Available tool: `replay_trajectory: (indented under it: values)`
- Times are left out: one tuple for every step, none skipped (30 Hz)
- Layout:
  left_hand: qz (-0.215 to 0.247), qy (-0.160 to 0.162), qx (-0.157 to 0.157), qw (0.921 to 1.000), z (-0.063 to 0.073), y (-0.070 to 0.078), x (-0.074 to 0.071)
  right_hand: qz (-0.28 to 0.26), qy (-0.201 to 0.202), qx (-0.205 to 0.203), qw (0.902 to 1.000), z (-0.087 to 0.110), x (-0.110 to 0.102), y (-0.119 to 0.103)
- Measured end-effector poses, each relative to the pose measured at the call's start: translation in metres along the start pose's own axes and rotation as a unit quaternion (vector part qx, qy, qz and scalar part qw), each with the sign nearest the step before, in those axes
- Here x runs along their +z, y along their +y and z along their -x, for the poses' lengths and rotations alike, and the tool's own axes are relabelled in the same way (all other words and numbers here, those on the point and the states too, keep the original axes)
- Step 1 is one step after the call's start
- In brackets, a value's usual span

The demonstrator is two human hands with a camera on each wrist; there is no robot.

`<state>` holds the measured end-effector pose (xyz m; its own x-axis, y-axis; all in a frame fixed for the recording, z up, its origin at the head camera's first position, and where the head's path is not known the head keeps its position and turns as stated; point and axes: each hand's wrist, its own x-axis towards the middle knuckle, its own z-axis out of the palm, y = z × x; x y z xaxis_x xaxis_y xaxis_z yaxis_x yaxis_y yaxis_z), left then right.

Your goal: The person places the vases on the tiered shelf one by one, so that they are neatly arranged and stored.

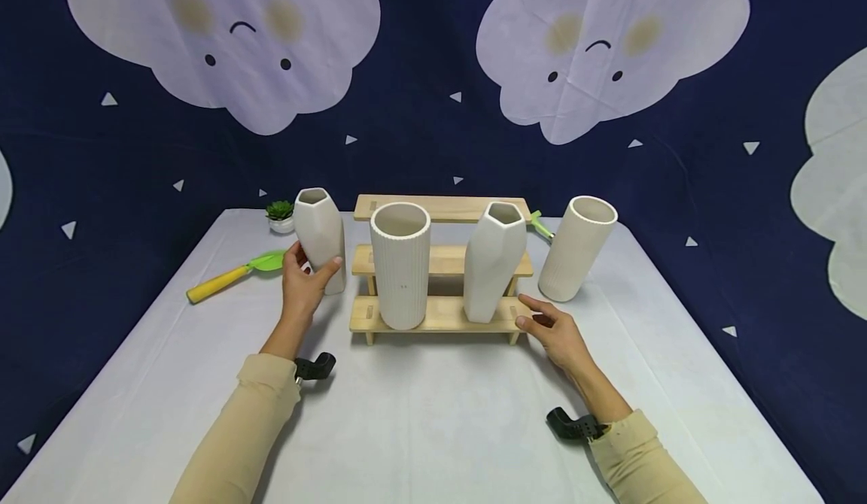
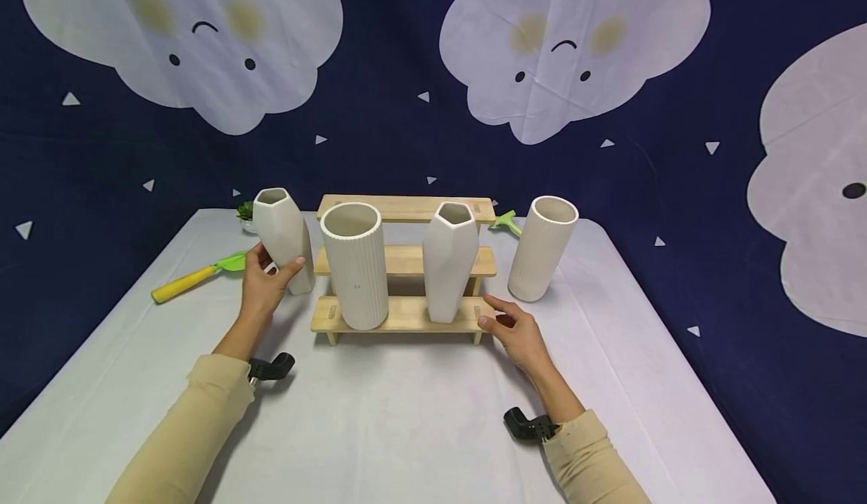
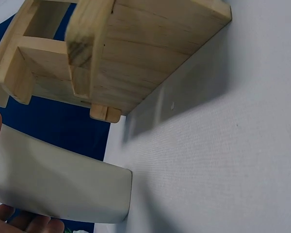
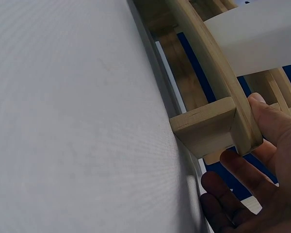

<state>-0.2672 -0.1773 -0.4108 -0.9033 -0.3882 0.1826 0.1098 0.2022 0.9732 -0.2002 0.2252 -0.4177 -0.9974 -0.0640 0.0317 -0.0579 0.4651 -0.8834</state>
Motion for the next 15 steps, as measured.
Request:
replay_trajectory:
  values:
    - [-0.001,0.000,0.000,1.0000,-0.001,-0.001,0.001,0.001,0.000,-0.001,1.0000,0.000,0.000,0.000]
    - [-0.004,-0.001,0.001,1.0000,-0.001,-0.001,0.001,0.003,0.001,-0.003,1.0000,0.000,0.000,-0.001]
    - [-0.008,-0.002,0.001,1.0000,-0.001,-0.001,0.002,0.005,0.003,-0.004,1.0000,0.000,0.000,-0.001]
    - [-0.010,-0.003,0.002,0.9999,-0.002,-0.001,0.002,0.006,0.004,-0.006,1.0000,0.000,0.000,-0.001]
    - [-0.011,-0.005,0.003,0.9999,-0.002,-0.001,0.003,0.007,0.006,-0.008,0.9999,0.000,0.000,0.000]
    - [-0.013,-0.006,0.003,0.9999,-0.002,-0.001,0.003,0.008,0.007,-0.012,0.9999,0.000,0.000,0.000]
    - [-0.017,-0.007,0.003,0.9998,-0.002,-0.002,0.003,0.009,0.008,-0.015,0.9998,-0.001,0.000,0.002]
    - [-0.020,-0.008,0.002,0.9998,-0.003,-0.002,0.004,0.007,0.009,-0.017,0.9998,-0.003,0.000,0.005]
    - [-0.021,-0.009,0.001,0.9997,-0.003,-0.001,0.004,0.005,0.009,-0.018,0.9998,-0.004,0.001,0.008]
    - [-0.022,-0.010,0.001,0.9997,-0.003,-0.002,0.004,0.003,0.009,-0.018,0.9998,-0.006,0.001,0.012]
    - [-0.025,-0.011,-0.001,0.9996,-0.003,-0.002,0.004,0.001,0.008,-0.018,0.9998,-0.008,0.001,0.017]
    - [-0.027,-0.011,-0.004,0.9996,-0.004,-0.002,0.005,0.001,0.007,-0.018,0.9998,-0.010,0.001,0.021]
    - [-0.029,-0.011,-0.006,0.9995,-0.004,-0.003,0.005,0.000,0.007,-0.017,0.9998,-0.012,0.001,0.025]
    - [-0.032,-0.012,-0.009,0.9994,-0.005,-0.003,0.005,-0.001,0.008,-0.016,0.9998,-0.014,0.002,0.029]
    - [-0.035,-0.011,-0.010,0.9993,-0.005,-0.003,0.005,0.001,0.008,-0.016,0.9998,-0.015,0.002,0.032]
